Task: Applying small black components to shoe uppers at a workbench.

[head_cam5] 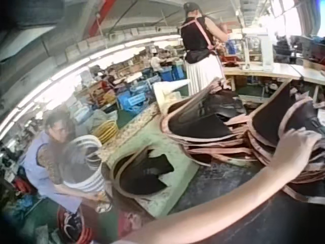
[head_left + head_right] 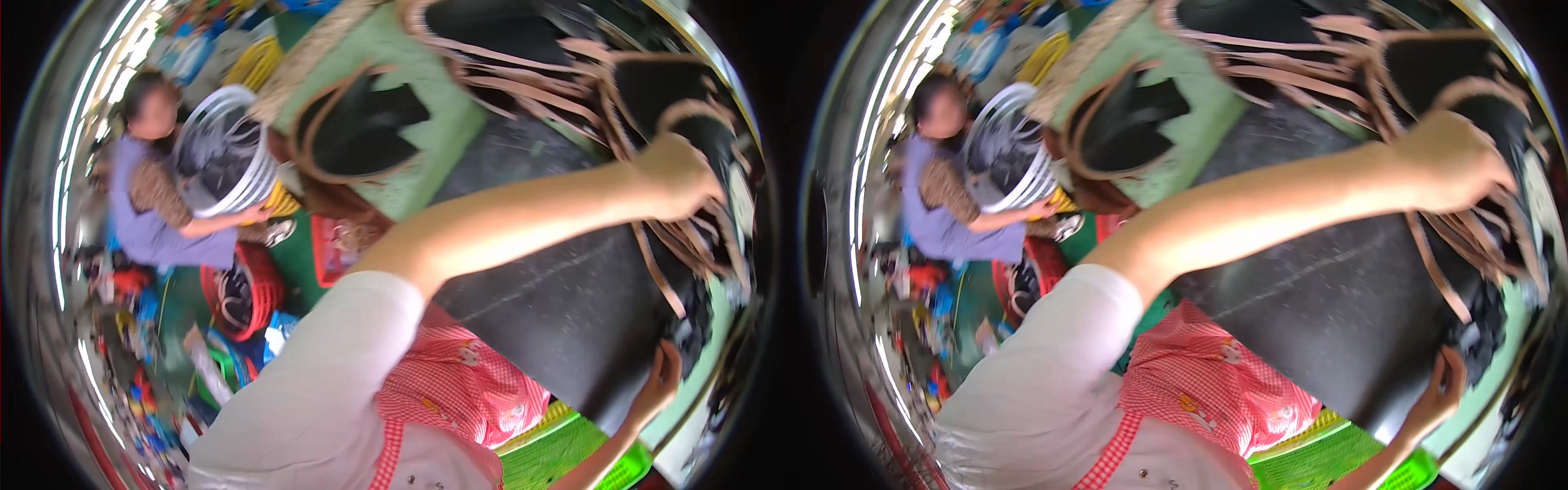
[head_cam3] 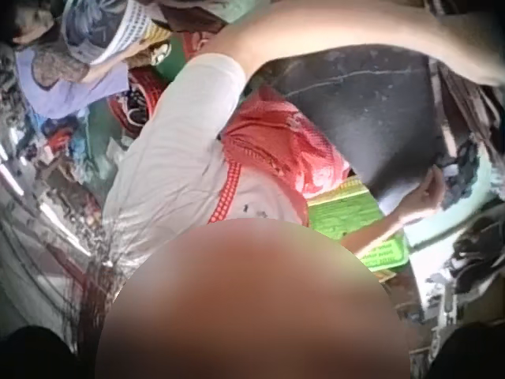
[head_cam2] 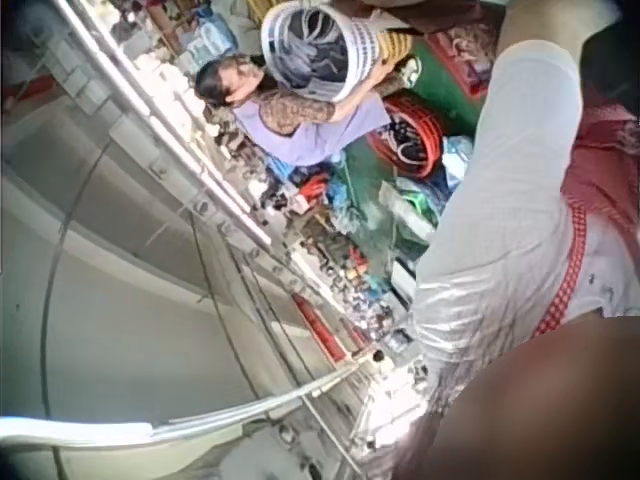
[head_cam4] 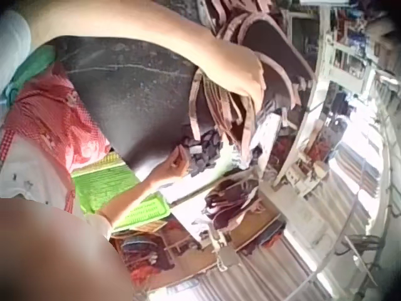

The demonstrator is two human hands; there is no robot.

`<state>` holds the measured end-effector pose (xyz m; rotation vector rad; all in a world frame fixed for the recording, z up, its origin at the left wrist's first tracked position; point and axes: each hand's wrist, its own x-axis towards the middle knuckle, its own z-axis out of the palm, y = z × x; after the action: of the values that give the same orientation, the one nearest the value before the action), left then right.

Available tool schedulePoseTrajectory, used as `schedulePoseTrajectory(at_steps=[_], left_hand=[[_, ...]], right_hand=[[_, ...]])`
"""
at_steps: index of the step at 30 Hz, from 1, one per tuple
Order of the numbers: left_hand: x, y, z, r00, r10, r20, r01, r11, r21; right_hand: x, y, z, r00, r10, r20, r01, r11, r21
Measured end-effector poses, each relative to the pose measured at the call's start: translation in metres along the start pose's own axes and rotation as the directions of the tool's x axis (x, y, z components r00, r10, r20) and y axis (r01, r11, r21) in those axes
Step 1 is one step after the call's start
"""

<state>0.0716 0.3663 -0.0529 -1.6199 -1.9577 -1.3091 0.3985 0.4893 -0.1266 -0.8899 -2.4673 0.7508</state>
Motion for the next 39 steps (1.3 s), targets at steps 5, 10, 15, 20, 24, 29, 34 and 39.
schedulePoseTrajectory(at_steps=[5, 10, 15, 20, 24, 29, 34, 39], left_hand=[[-0.068, 0.011, -0.073, 0.959, 0.275, -0.073, -0.276, 0.961, -0.003], [-0.203, 0.014, -0.174, 0.858, 0.052, 0.510, 0.051, 0.981, -0.185], [-0.207, 0.036, -0.217, 0.648, -0.181, 0.740, 0.224, 0.974, 0.043], [-0.203, 0.072, -0.147, 0.823, -0.207, 0.528, 0.244, 0.970, -0.001], [-0.217, 0.073, -0.128, 0.812, -0.197, 0.549, 0.218, 0.976, 0.028], [-0.204, 0.085, -0.127, 0.831, -0.306, 0.465, 0.345, 0.938, 0.001], [-0.192, 0.091, -0.105, 0.780, -0.405, 0.478, 0.502, 0.860, -0.091], [-0.208, 0.085, -0.135, 0.700, -0.560, 0.442, 0.695, 0.675, -0.245]], right_hand=[[0.002, 0.047, -0.008, 1.000, -0.022, 0.009, 0.018, 0.955, 0.297], [0.002, 0.024, -0.008, 0.974, 0.105, -0.199, -0.081, 0.989, 0.122], [-0.011, -0.054, 0.005, 0.967, 0.154, 0.205, -0.231, 0.871, 0.433], [-0.013, -0.093, 0.023, 0.840, 0.015, 0.542, -0.428, 0.632, 0.646], [-0.025, -0.110, 0.029, 0.855, -0.026, 0.518, -0.374, 0.662, 0.650], [-0.038, -0.131, 0.038, 0.756, 0.061, 0.651, -0.552, 0.594, 0.585], [-0.044, -0.149, 0.051, 0.719, 0.045, 0.694, -0.556, 0.637, 0.535], [-0.038, -0.136, 0.066, 0.903, -0.014, 0.430, -0.211, 0.856, 0.471]])
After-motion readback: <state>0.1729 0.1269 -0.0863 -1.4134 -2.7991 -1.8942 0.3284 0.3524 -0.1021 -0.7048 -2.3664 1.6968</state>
